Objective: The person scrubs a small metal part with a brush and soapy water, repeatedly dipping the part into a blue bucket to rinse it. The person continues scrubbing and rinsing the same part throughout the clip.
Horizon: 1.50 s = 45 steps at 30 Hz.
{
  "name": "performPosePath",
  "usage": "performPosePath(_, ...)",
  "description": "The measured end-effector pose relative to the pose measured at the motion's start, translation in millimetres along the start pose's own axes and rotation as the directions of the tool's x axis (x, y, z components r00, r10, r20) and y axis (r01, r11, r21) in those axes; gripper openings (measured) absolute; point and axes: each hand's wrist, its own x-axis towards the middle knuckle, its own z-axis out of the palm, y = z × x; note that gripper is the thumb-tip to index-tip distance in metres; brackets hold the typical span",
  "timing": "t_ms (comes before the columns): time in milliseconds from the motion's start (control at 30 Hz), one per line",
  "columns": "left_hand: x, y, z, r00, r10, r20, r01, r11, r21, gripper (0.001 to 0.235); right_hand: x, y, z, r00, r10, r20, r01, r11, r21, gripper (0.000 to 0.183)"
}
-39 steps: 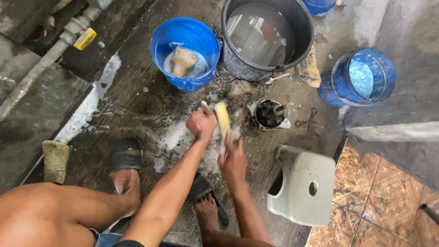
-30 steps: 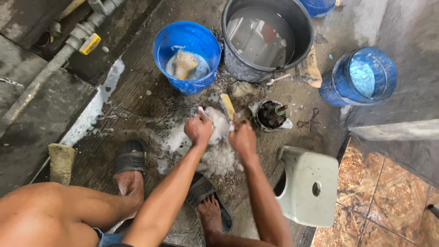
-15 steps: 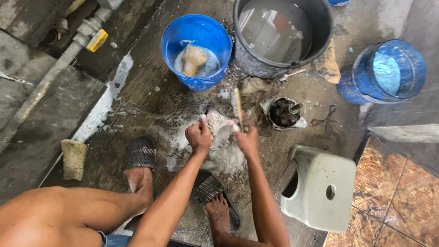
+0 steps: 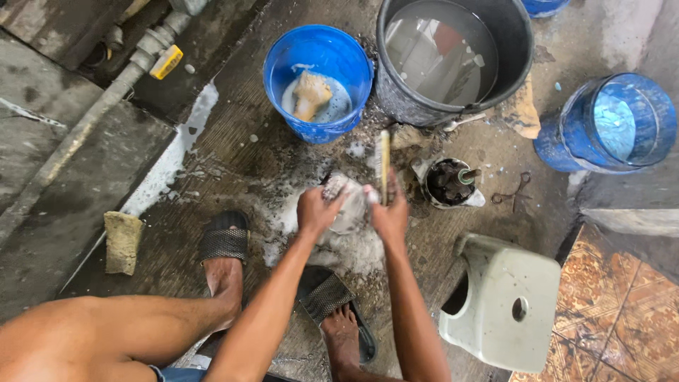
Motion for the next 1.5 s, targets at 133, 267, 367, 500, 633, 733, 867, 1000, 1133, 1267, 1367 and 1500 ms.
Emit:
performPosePath(133, 20, 15, -14, 0.926, -0.211, 0.314, 0.259, 0.958, -0.122, 0.046, 17, 7, -9, 0.984, -0.159, -0.076, 0.154, 0.986, -0.066, 0.073)
performPosePath(267, 36, -34, -2, 0.899, -0.309, 0.310, 0.408, 0.849, -0.337, 0.037, 20, -35, -21, 0.961, -0.277, -0.011, 0.276, 0.960, -0.039, 0.060)
performPosePath(367, 45, -60, 9, 0.874, -0.401, 0.275, 0.485, 0.767, -0.421, 0.071, 26, -85, -27, 0.943, -0.309, 0.126, 0.319, 0.945, -0.072, 0.054)
performPosePath(500, 34, -5, 15, 0.914, -0.338, 0.225, 0.406, 0.758, -0.511, 0.059, 74, -127, -8, 0.907, -0.340, 0.246, 0.402, 0.873, -0.275, 0.053)
performPosePath(633, 27, 29, 5, 0.976, -0.182, 0.122, 0.219, 0.836, -0.503, 0.057, 114, -155, 39, 0.885, -0.331, 0.329, 0.460, 0.735, -0.498, 0.055)
performPosePath(733, 14, -18, 42, 0.965, -0.187, 0.186, 0.252, 0.865, -0.435, 0.051, 149, -144, 101, 0.847, -0.185, 0.499, 0.530, 0.379, -0.759, 0.055)
performPosePath(867, -30, 37, 22, 0.966, -0.209, 0.149, 0.256, 0.827, -0.501, 0.054, 224, -43, 184, 0.648, -0.527, 0.550, 0.658, 0.024, -0.753, 0.027)
performPosePath(1000, -57, -25, 72, 0.954, -0.252, 0.165, 0.300, 0.835, -0.462, 0.037, 234, -51, 200, 0.791, -0.134, 0.598, 0.608, 0.283, -0.741, 0.034)
performPosePath(1133, -75, -20, 94, 0.956, -0.255, 0.147, 0.294, 0.852, -0.434, 0.032, 226, -72, 188, 0.792, -0.028, 0.610, 0.584, 0.328, -0.742, 0.035)
performPosePath(1267, -93, -69, 144, 0.967, -0.246, 0.065, 0.252, 0.893, -0.372, 0.062, 179, -109, 134, 0.665, 0.078, 0.743, 0.647, 0.437, -0.625, 0.043)
performPosePath(1367, -81, -24, 121, 0.968, -0.245, 0.050, 0.245, 0.887, -0.391, 0.066, 106, -181, 54, 0.628, 0.110, 0.770, 0.553, 0.633, -0.542, 0.044)
performPosePath(1500, -88, -44, 109, 0.936, -0.322, 0.143, 0.340, 0.719, -0.606, 0.056, 41, -178, -29, 0.628, -0.010, 0.779, 0.395, 0.866, -0.307, 0.044)
